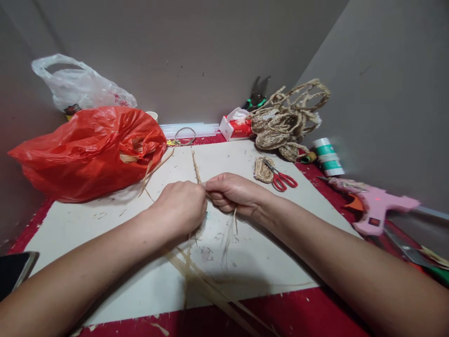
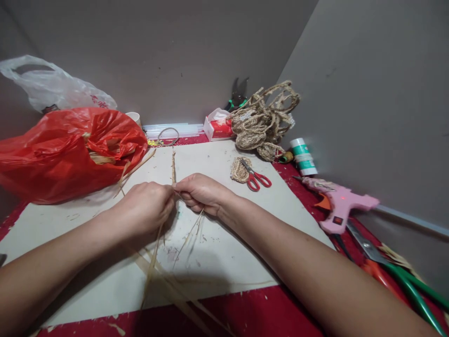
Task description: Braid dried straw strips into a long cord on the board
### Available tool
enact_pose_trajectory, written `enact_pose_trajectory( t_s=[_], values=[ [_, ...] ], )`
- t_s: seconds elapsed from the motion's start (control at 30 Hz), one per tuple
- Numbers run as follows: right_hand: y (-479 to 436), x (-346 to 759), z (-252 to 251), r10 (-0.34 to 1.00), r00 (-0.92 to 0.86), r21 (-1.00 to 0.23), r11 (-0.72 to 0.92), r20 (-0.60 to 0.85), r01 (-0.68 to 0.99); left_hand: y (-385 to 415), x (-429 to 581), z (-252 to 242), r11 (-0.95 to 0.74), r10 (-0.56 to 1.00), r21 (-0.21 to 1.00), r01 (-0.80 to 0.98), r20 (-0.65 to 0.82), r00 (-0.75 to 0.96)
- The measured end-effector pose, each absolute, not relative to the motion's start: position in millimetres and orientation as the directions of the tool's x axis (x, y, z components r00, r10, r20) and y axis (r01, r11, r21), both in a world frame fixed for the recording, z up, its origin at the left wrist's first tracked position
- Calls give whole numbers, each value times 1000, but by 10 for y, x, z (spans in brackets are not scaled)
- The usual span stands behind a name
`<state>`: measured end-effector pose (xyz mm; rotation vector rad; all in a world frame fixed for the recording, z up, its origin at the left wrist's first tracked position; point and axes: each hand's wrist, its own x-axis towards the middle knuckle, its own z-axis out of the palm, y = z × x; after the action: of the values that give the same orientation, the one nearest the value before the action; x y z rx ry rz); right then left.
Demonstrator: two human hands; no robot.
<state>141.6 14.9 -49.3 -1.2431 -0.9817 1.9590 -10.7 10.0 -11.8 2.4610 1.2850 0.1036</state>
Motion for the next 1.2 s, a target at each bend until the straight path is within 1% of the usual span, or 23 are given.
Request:
enact_pose_trajectory(
  t_s=[0.07, 0.13, 0.2, 0.27, 0.33, 0.4, 0.43, 0.47, 0.5, 0.57, 0.6, 0.63, 0.7, 0.77, 0.8, 0.83, 0.9, 1.0, 1.1, 1.2],
  values=[
    [145, 1405, -492, 802, -356, -834, -543, -480, -99, 60, -81, -184, -545, 797, 347, 764, -68, 600],
    [142, 1401, -481, 795, -358, -827, -553, -490, -97, 14, -58, -250, -559, 786, 375, 739, -43, 616],
    [145, 1408, -467, 782, -377, -818, -567, -497, -98, -57, -37, -275, -578, 761, 402, 710, -48, 647],
    [153, 1428, -454, 761, -406, -807, -584, -506, -88, -142, -29, -231, -614, 698, 430, 662, -95, 710],
    [167, 1458, -446, 746, -435, -803, -590, -505, -80, -195, -50, -123, -643, 597, 477, 599, -177, 783],
    [187, 1495, -443, 744, -455, -806, -585, -490, -89, -157, -107, -3, -623, 507, 541, 565, -270, 819],
    [198, 1514, -442, 744, -466, -809, -580, -478, -97, -97, -145, 41, -589, 490, 582, 561, -294, 820],
    [208, 1533, -442, 741, -481, -809, -579, -469, -103, -12, -184, 64, -537, 523, 600, 592, -314, 792],
    [219, 1550, -442, 734, -497, -807, -581, -463, -106, 88, -219, 64, -485, 606, 616, 621, -275, 746],
    [235, 1577, -444, 717, -524, -802, -588, -459, -101, 293, -260, -4, -356, 779, 659, 662, -182, 600],
    [241, 1586, -446, 711, -532, -802, -590, -459, -97, 376, -261, -61, -286, 824, 700, 655, -169, 541],
    [245, 1593, -448, 708, -539, -804, -588, -456, -91, 438, -249, -125, -190, 822, 765, 615, -219, 526],
    [248, 1599, -453, 711, -545, -818, -570, -444, -77, 492, -202, -245, 95, 735, 881, 463, -376, 565],
    [245, 1600, -457, 718, -545, -834, -549, -433, -60, 480, -153, -322, 347, 632, 892, 288, -450, 631],
    [242, 1600, -458, 723, -540, -840, -539, -431, -51, 465, -138, -340, 421, 605, 878, 228, -459, 650],
    [240, 1602, -460, 727, -534, -846, -531, -431, -40, 450, -130, -346, 458, 596, 867, 196, -463, 656],
    [237, 1613, -463, 733, -530, -862, -507, -426, -10, 434, -132, -335, 452, 605, 869, 201, -464, 647],
    [242, 1644, -465, 748, -541, -911, -401, -384, 92, 442, -147, -307, 358, 649, 891, 280, -453, 611],
    [247, 1669, -447, 774, -531, -935, -238, -345, 261, 451, -141, -310, 284, 688, 898, 336, -435, 581],
    [228, 1650, -403, 803, -494, -887, -91, -334, 453, 445, -124, -341, 246, 703, 907, 343, -410, 581]
  ],
)
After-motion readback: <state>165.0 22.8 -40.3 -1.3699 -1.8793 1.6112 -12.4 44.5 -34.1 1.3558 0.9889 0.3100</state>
